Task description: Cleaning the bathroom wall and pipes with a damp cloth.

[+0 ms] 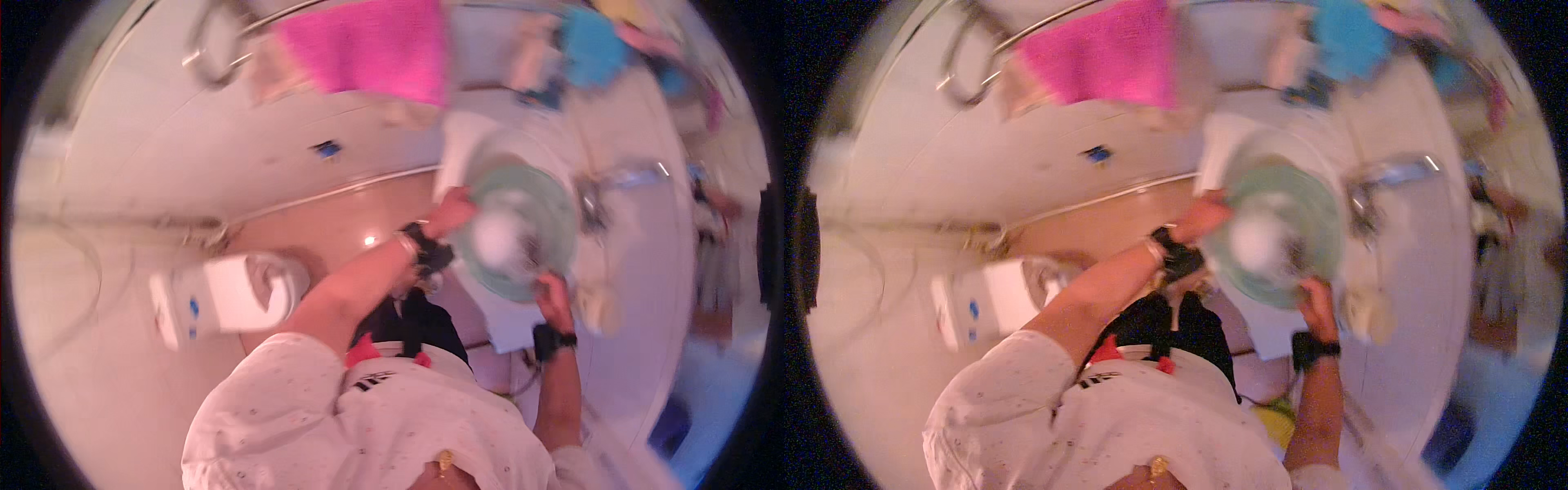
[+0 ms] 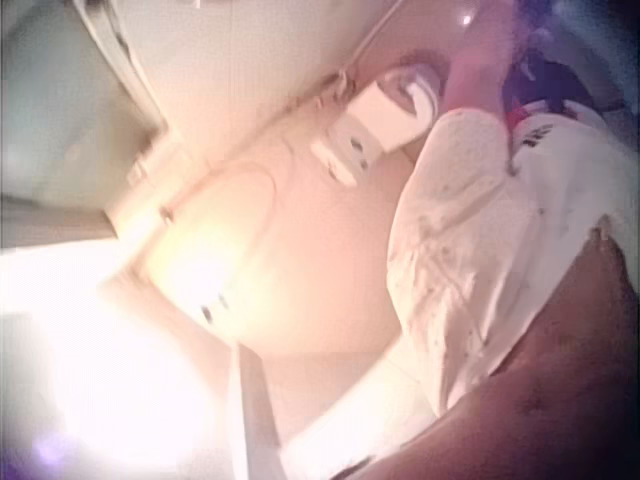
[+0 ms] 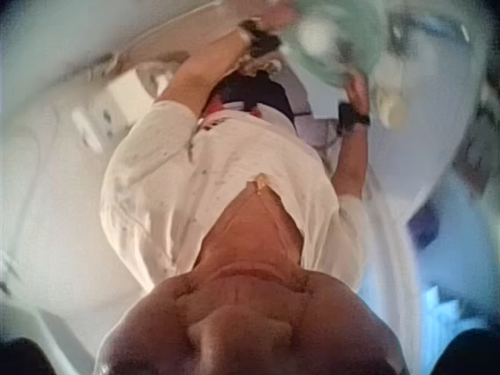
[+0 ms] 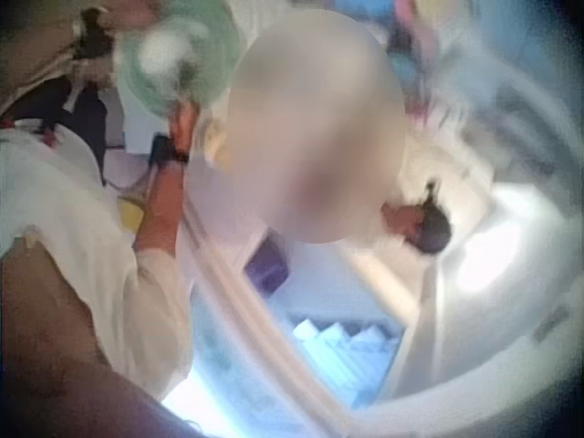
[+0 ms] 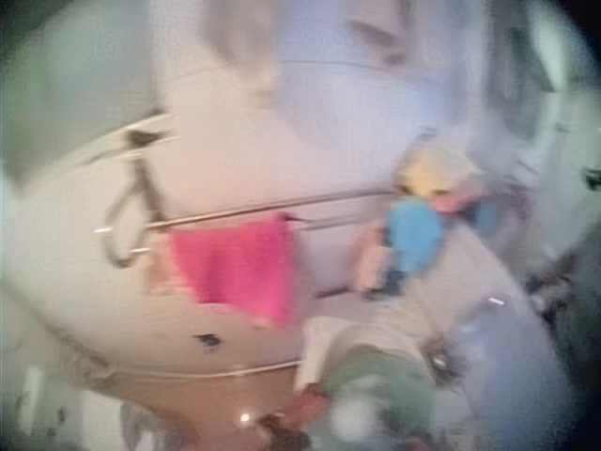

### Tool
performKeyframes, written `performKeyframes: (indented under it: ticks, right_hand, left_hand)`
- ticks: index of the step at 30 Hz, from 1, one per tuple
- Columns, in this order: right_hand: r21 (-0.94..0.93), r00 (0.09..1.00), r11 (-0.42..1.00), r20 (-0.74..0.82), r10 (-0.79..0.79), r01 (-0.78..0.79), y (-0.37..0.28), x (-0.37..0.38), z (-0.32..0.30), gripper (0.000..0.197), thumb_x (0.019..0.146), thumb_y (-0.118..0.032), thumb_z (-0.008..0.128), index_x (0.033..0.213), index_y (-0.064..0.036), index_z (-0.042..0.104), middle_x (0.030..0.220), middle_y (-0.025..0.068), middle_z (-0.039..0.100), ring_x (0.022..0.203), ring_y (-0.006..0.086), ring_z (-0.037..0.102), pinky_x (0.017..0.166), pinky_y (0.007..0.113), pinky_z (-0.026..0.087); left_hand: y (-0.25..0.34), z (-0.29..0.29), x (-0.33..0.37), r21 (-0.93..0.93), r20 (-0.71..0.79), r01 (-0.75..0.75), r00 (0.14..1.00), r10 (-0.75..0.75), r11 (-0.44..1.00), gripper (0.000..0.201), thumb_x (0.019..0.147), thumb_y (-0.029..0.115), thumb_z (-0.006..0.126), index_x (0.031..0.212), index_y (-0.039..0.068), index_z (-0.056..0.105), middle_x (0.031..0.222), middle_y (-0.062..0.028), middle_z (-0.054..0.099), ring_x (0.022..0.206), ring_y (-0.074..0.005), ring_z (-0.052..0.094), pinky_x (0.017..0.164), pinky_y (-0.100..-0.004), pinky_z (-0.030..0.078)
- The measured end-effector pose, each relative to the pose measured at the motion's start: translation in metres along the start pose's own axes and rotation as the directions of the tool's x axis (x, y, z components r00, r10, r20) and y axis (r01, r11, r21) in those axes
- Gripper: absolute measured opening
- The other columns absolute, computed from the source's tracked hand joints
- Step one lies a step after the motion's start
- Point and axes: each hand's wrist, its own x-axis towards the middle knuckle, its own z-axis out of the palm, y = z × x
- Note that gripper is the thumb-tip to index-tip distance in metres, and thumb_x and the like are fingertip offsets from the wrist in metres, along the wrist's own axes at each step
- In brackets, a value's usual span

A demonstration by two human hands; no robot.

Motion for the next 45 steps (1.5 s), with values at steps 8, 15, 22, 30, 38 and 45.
performKeyframes:
  ticks: [8, 15, 22, 30, 38, 45]
  right_hand:
    - [-0.276, 0.943, 0.916, -0.074, -0.323, 0.292, -0.047, 0.034, -0.006, 0.012, 0.065, -0.003, 0.054, 0.076, -0.0071, 0.054, 0.076, 0.0010, 0.052, 0.069, 0.0159, 0.052, 0.061, 0.027, 0.043]
    - [0.345, 0.953, 0.888, 0.086, 0.292, -0.303, -0.110, 0.072, 0.014, 0.014, 0.065, -0.006, 0.054, 0.079, -0.0030, 0.054, 0.077, 0.0009, 0.053, 0.068, 0.0179, 0.052, 0.060, 0.031, 0.044]
    - [-0.417, 0.953, 0.857, 0.159, -0.259, 0.302, -0.164, 0.110, 0.092, 0.047, 0.075, -0.014, 0.059, 0.119, -0.0038, 0.045, 0.107, 0.0083, 0.052, 0.094, 0.0206, 0.050, 0.081, 0.031, 0.041]
    - [-0.672, 0.736, 0.300, 0.612, -0.291, 0.677, -0.282, 0.132, 0.242, 0.074, 0.070, -0.021, 0.067, 0.131, -0.0018, 0.031, 0.135, 0.0228, 0.030, 0.125, 0.0370, 0.028, 0.102, 0.042, 0.024]
    - [-0.557, 0.548, -0.020, 0.810, 0.208, 0.830, -0.251, 0.131, 0.427, 0.079, 0.063, -0.020, 0.071, 0.132, -0.0096, 0.033, 0.139, 0.0201, 0.021, 0.125, 0.0425, 0.022, 0.104, 0.046, 0.021]
    - [-0.384, 0.395, -0.094, 0.898, 0.193, 0.919, -0.271, 0.092, 0.515, 0.057, 0.068, -0.011, 0.065, 0.122, -0.0096, 0.045, 0.138, 0.0191, 0.022, 0.125, 0.0417, 0.023, 0.100, 0.043, 0.031]
  left_hand:
    - [0.091, -0.035, -0.050, -0.055, -0.056, 0.472, 0.879, -0.474, 0.880, 0.038, 0.069, 0.025, 0.058, 0.096, -0.002, 0.057, 0.070, -0.0070, 0.060, 0.055, -0.0150, 0.056, 0.046, -0.0297, 0.045]
    - [0.092, -0.060, -0.106, -0.281, -0.046, 0.393, 0.906, -0.421, 0.876, 0.042, 0.066, 0.011, 0.051, 0.106, 0.000, 0.054, 0.080, -0.0067, 0.060, 0.071, -0.0154, 0.057, 0.055, -0.0317, 0.048]
    - [0.077, -0.103, -0.162, -0.596, -0.229, 0.084, 0.935, -0.269, 0.798, 0.046, 0.065, 0.000, 0.048, 0.112, -0.004, 0.050, 0.097, -0.0081, 0.060, 0.085, -0.0157, 0.055, 0.072, -0.0307, 0.045]
    - [0.087, -0.171, -0.245, -0.601, -0.415, 0.086, 0.816, -0.403, 0.794, 0.051, 0.064, -0.003, 0.045, 0.114, -0.001, 0.049, 0.097, -0.0098, 0.057, 0.087, -0.0182, 0.054, 0.071, -0.0290, 0.045]
    - [0.084, -0.222, -0.329, -0.623, -0.622, -0.097, 0.664, -0.416, 0.777, 0.046, 0.063, -0.002, 0.045, 0.109, -0.001, 0.051, 0.093, -0.0093, 0.058, 0.088, -0.0192, 0.053, 0.075, -0.0303, 0.043]
    - [0.063, -0.245, -0.407, -0.594, -0.729, -0.266, 0.576, -0.369, 0.759, 0.044, 0.068, -0.003, 0.045, 0.111, -0.004, 0.051, 0.101, -0.0104, 0.059, 0.091, -0.0189, 0.055, 0.080, -0.0295, 0.044]
